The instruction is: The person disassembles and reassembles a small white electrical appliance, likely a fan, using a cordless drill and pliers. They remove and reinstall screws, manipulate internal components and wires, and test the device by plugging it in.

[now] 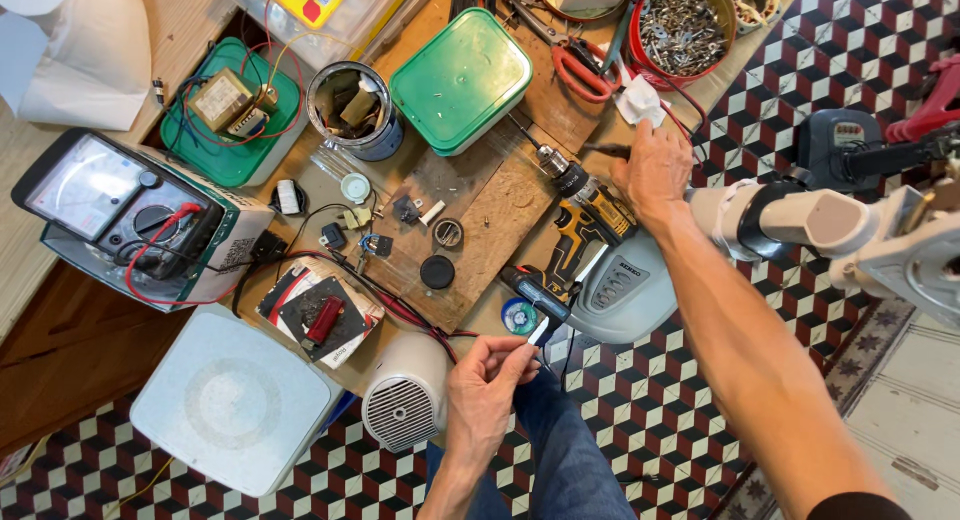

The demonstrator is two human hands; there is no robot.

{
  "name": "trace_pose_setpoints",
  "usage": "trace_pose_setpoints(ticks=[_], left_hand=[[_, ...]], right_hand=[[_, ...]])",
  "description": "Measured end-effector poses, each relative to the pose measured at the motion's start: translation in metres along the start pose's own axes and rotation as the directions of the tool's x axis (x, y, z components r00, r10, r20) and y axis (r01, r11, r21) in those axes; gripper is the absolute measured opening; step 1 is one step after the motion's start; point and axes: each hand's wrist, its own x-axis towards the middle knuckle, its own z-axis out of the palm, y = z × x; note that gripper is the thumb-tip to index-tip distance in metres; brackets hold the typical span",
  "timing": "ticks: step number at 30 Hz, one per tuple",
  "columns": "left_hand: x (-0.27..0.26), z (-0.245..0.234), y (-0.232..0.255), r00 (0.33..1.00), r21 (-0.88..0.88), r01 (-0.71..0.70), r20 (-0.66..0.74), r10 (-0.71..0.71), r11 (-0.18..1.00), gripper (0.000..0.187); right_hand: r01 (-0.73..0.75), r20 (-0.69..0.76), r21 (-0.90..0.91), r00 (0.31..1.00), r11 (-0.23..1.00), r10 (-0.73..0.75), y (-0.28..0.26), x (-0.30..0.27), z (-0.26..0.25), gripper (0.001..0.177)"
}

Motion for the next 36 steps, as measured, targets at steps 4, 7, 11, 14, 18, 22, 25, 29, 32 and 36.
trace_pose_setpoints(ticks=[4, 7, 11, 14, 18, 22, 25, 29, 32, 36], left_hand=[[-0.006, -0.011, 0.001, 0.999, -0.013, -0.028, 0.030, 0.028, 1.000, 0.020], [-0.021, 0.002, 0.018, 0.989, 0.027, -0.125, 0.080, 0.122, 0.992, 0.026], [-0.051, 0.035, 0.059, 0.944, 0.022, -0.280, 0.189, 0.271, 0.960, 0.031], [-0.074, 0.059, 0.088, 0.932, 0.096, -0.292, 0.253, 0.260, 0.952, 0.034], [-0.105, 0.096, 0.114, 0.884, 0.181, -0.404, 0.328, 0.332, 0.897, 0.042], [-0.136, 0.141, 0.111, 0.843, 0.233, -0.493, 0.364, 0.395, 0.838, 0.037], [-0.159, 0.185, 0.099, 0.812, 0.287, -0.569, 0.346, 0.471, 0.770, 0.033], [-0.185, 0.244, 0.086, 0.750, 0.283, -0.661, 0.278, 0.601, 0.694, 0.028], [-0.193, 0.273, 0.084, 0.679, 0.328, -0.727, 0.210, 0.704, 0.603, 0.024], [-0.197, 0.288, 0.088, 0.501, 0.436, -0.819, 0.229, 0.834, 0.373, 0.022]], right_hand=[[-0.040, -0.285, 0.097, 0.956, 0.995, 0.066, -0.025, -0.009, -0.042, 0.031], [0.048, -0.394, 0.362, 0.913, 0.931, 0.106, -0.062, -0.051, -0.088, 0.033], [-0.322, 0.276, 0.935, 0.924, 0.147, 0.265, -0.108, -0.148, -0.158, 0.014], [-0.659, 0.777, 0.621, 0.590, -0.425, 0.221, -0.106, -0.230, -0.217, 0.011], [-0.481, 0.848, 0.332, 0.529, -0.812, 0.033, -0.064, -0.275, -0.293, 0.023], [-0.358, 0.654, 0.624, 0.726, -0.694, 0.214, 0.005, -0.274, -0.364, 0.026], [-0.385, 0.484, 0.852, 0.837, -0.354, 0.256, 0.044, -0.259, -0.398, 0.026], [-0.356, 0.356, 0.934, 0.933, -0.009, 0.042, 0.072, -0.242, -0.419, 0.020], [-0.272, 0.281, 0.957, 0.955, 0.101, -0.094, 0.098, -0.224, -0.433, 0.014], [-0.219, 0.300, 0.904, 0.936, 0.366, -0.182, 0.116, -0.205, -0.449, 0.013]])
